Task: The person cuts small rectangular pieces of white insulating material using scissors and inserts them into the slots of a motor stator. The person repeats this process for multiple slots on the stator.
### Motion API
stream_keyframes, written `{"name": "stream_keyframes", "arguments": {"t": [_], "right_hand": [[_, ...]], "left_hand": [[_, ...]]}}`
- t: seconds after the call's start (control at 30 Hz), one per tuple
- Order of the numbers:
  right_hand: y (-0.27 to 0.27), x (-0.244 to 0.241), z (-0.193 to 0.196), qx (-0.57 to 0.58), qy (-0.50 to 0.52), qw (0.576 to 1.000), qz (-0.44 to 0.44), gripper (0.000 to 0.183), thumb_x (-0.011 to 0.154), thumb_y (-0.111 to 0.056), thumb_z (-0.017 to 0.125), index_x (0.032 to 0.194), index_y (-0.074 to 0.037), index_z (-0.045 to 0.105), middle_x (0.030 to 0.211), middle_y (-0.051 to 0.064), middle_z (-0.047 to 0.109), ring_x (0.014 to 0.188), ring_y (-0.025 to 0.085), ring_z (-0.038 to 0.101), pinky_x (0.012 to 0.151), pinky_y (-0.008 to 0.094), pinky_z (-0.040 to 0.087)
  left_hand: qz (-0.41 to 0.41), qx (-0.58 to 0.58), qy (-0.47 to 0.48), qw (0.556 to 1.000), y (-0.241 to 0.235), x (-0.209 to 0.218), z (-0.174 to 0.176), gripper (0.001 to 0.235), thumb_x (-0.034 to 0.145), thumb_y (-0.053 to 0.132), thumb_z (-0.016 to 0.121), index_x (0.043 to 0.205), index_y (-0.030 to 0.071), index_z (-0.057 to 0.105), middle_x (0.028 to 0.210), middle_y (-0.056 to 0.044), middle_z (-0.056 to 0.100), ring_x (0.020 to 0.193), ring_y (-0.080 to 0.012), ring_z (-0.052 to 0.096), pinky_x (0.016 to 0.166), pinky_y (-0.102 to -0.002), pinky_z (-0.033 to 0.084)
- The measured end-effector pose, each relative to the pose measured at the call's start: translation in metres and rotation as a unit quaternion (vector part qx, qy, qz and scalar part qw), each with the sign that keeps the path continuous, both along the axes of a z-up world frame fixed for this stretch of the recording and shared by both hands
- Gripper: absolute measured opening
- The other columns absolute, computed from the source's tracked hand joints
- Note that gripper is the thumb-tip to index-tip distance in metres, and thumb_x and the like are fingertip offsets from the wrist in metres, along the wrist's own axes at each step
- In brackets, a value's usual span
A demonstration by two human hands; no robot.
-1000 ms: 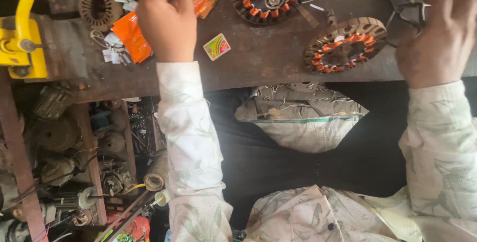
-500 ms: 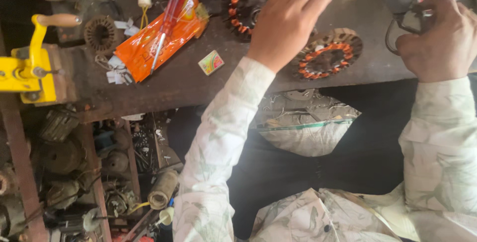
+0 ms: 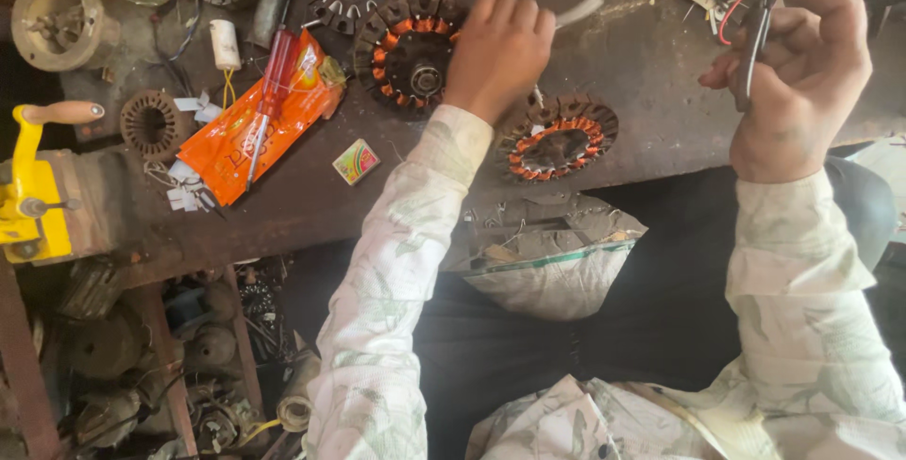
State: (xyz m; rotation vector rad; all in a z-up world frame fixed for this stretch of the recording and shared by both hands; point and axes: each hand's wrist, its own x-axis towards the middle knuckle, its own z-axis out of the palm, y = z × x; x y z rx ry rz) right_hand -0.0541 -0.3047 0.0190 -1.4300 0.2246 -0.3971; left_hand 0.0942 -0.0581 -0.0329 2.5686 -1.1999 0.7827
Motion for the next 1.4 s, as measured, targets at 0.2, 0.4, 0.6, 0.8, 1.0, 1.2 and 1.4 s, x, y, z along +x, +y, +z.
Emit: {"name": "stream_keyframes", "arguments": {"t": [0.2, 0.4, 0.6, 0.8, 1.0, 1.2, 1.4], "right_hand": [[0.018, -0.012, 0.006, 0.075, -0.092, 0.991, 0.058, 0.05, 0.099, 0.013, 0.071, 0.143, 0.005, 0.048, 0.106, 0.011, 0.059, 0.079, 0.02, 0.059, 0.068, 0.032, 0.051], [0.033, -0.028, 0.023, 0.182, -0.038, 0.965, 0.183, 0.067, 0.099, -0.039, 0.076, 0.142, 0.006, 0.05, 0.069, 0.004, 0.055, 0.044, 0.009, 0.046, 0.048, 0.027, 0.04], [0.052, -0.034, 0.013, 0.173, -0.04, 0.953, 0.245, 0.08, 0.1, -0.044, 0.078, 0.15, 0.009, 0.045, 0.074, 0.006, 0.055, 0.052, 0.011, 0.048, 0.056, 0.029, 0.042], [0.082, -0.044, 0.017, 0.128, -0.016, 0.948, 0.292, 0.087, 0.094, -0.048, 0.081, 0.15, 0.007, 0.043, 0.081, 0.005, 0.056, 0.064, 0.012, 0.054, 0.074, 0.031, 0.049], [0.106, -0.059, 0.022, 0.142, 0.024, 0.938, 0.316, 0.095, 0.087, -0.056, 0.082, 0.148, 0.005, 0.043, 0.089, 0.004, 0.055, 0.076, 0.012, 0.054, 0.088, 0.033, 0.049], [0.11, -0.057, 0.01, 0.152, 0.049, 0.921, 0.355, 0.096, 0.083, -0.053, 0.087, 0.147, 0.005, 0.044, 0.087, 0.0, 0.052, 0.074, 0.009, 0.052, 0.097, 0.037, 0.051], [0.104, -0.055, 0.007, 0.142, 0.053, 0.924, 0.35, 0.084, 0.083, -0.027, 0.088, 0.147, 0.003, 0.045, 0.089, 0.0, 0.051, 0.083, 0.01, 0.051, 0.092, 0.034, 0.048]], "left_hand": [[0.012, -0.389, 0.117, 0.914, 0.03, -0.024, 0.061, 0.017, 0.09, 0.005, 0.077, 0.092, 0.005, 0.06, 0.084, -0.006, 0.072, 0.072, -0.0219, 0.072, 0.066, -0.035, 0.056], [-0.08, -0.586, 0.262, 0.763, 0.045, -0.078, 0.093, 0.025, 0.104, 0.0, 0.073, 0.092, -0.001, 0.051, 0.1, -0.005, 0.068, 0.094, -0.0112, 0.069, 0.083, -0.027, 0.058], [-0.077, -0.648, 0.328, 0.684, 0.046, -0.096, 0.085, 0.02, 0.102, -0.003, 0.075, 0.117, -0.005, 0.062, 0.129, -0.004, 0.054, 0.102, -0.0113, 0.065, 0.087, -0.025, 0.059], [-0.084, -0.645, 0.325, 0.687, 0.053, -0.098, 0.086, 0.027, 0.107, -0.007, 0.075, 0.131, 0.001, 0.065, 0.139, -0.003, 0.055, 0.109, -0.0113, 0.066, 0.096, -0.025, 0.061], [-0.08, -0.651, 0.326, 0.681, 0.058, -0.11, 0.097, 0.031, 0.111, -0.005, 0.073, 0.138, 0.008, 0.064, 0.14, 0.0, 0.053, 0.114, -0.0088, 0.063, 0.095, -0.022, 0.061], [-0.015, -0.561, 0.275, 0.78, 0.049, -0.115, 0.107, 0.042, 0.108, 0.0, 0.078, 0.142, 0.016, 0.059, 0.138, 0.002, 0.054, 0.119, -0.0055, 0.061, 0.098, -0.02, 0.06], [-0.029, -0.551, 0.31, 0.774, 0.045, -0.116, 0.109, 0.047, 0.108, 0.0, 0.077, 0.145, 0.02, 0.056, 0.142, 0.001, 0.055, 0.116, -0.0055, 0.064, 0.088, -0.017, 0.064]]}}
